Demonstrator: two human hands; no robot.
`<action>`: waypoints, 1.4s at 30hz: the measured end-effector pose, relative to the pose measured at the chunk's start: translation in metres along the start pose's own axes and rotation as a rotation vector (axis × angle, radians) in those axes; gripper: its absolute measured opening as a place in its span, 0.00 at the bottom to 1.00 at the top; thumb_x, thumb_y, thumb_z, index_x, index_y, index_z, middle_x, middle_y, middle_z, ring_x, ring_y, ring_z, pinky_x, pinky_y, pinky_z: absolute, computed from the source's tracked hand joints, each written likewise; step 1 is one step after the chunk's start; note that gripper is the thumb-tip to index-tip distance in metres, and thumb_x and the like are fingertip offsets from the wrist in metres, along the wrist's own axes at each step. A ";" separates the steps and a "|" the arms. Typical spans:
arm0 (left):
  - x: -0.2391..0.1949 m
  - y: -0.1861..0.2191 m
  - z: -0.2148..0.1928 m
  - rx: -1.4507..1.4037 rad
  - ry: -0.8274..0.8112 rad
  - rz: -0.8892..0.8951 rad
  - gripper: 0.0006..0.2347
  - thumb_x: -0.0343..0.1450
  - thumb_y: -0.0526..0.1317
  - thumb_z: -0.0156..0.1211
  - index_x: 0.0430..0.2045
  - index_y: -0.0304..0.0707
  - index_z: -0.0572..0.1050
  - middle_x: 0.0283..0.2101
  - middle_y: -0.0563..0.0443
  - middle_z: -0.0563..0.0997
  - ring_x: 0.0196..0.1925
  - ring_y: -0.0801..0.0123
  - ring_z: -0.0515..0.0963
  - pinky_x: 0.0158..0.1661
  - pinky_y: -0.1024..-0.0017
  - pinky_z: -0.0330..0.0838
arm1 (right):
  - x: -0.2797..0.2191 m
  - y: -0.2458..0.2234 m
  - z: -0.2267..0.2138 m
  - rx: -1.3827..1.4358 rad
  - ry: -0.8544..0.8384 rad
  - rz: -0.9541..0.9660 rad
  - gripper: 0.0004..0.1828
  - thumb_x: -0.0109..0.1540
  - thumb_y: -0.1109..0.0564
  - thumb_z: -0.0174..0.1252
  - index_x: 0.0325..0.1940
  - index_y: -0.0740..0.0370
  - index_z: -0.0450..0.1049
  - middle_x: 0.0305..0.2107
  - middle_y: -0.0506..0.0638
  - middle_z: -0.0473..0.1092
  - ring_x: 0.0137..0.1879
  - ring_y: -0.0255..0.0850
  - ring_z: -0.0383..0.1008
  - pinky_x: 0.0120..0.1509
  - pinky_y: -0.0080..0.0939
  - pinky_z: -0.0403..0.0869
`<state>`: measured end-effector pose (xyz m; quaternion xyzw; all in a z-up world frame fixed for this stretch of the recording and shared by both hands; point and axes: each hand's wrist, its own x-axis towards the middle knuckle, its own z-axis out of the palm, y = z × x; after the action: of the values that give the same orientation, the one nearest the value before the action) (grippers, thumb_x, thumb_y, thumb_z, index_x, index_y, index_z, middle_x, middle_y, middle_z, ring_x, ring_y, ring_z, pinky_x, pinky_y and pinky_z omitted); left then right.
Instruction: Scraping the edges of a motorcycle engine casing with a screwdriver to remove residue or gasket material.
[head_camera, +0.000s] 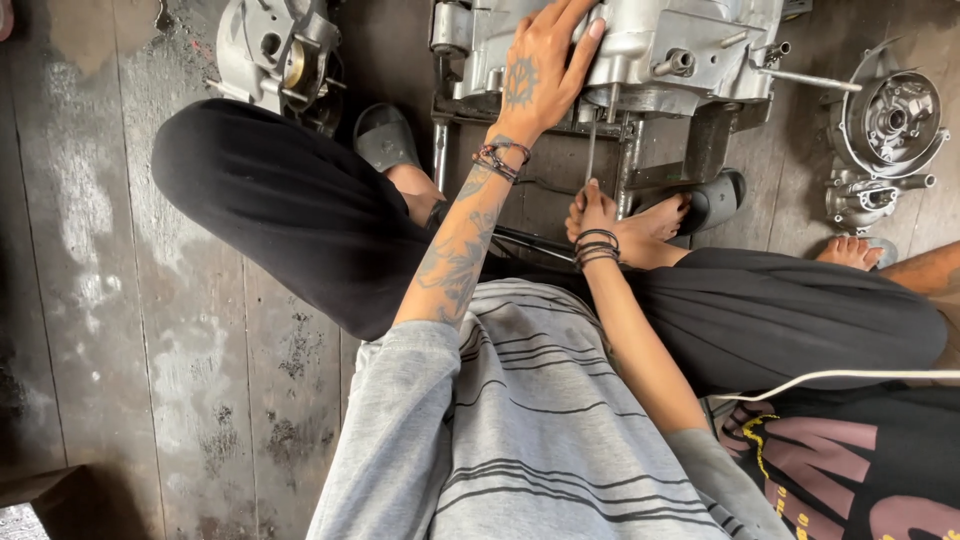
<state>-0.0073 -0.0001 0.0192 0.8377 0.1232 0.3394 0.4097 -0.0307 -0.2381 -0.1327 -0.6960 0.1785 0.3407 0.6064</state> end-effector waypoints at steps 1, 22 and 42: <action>-0.001 -0.004 0.004 -0.004 -0.006 -0.004 0.20 0.80 0.54 0.35 0.55 0.49 0.73 0.56 0.55 0.81 0.54 0.62 0.84 0.54 0.63 0.70 | 0.000 0.001 -0.008 0.000 0.006 0.006 0.30 0.70 0.37 0.45 0.19 0.53 0.58 0.10 0.47 0.51 0.11 0.36 0.44 0.15 0.39 0.43; -0.002 -0.008 0.007 0.005 0.021 0.026 0.18 0.81 0.53 0.38 0.57 0.49 0.73 0.60 0.54 0.79 0.60 0.61 0.82 0.56 0.63 0.70 | 0.003 0.000 -0.015 -0.388 0.030 -0.408 0.31 0.72 0.34 0.38 0.19 0.50 0.50 0.12 0.41 0.47 0.16 0.30 0.44 0.20 0.34 0.47; 0.000 0.006 -0.008 -0.023 -0.015 0.045 0.17 0.82 0.53 0.32 0.61 0.57 0.67 0.54 0.60 0.82 0.53 0.67 0.83 0.52 0.67 0.68 | 0.055 0.033 -0.039 0.258 -0.421 0.190 0.33 0.69 0.29 0.45 0.18 0.51 0.62 0.10 0.42 0.46 0.10 0.35 0.41 0.09 0.41 0.54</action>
<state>-0.0127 0.0004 0.0275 0.8380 0.0974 0.3436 0.4126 -0.0034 -0.2730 -0.1935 -0.5067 0.1549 0.5080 0.6792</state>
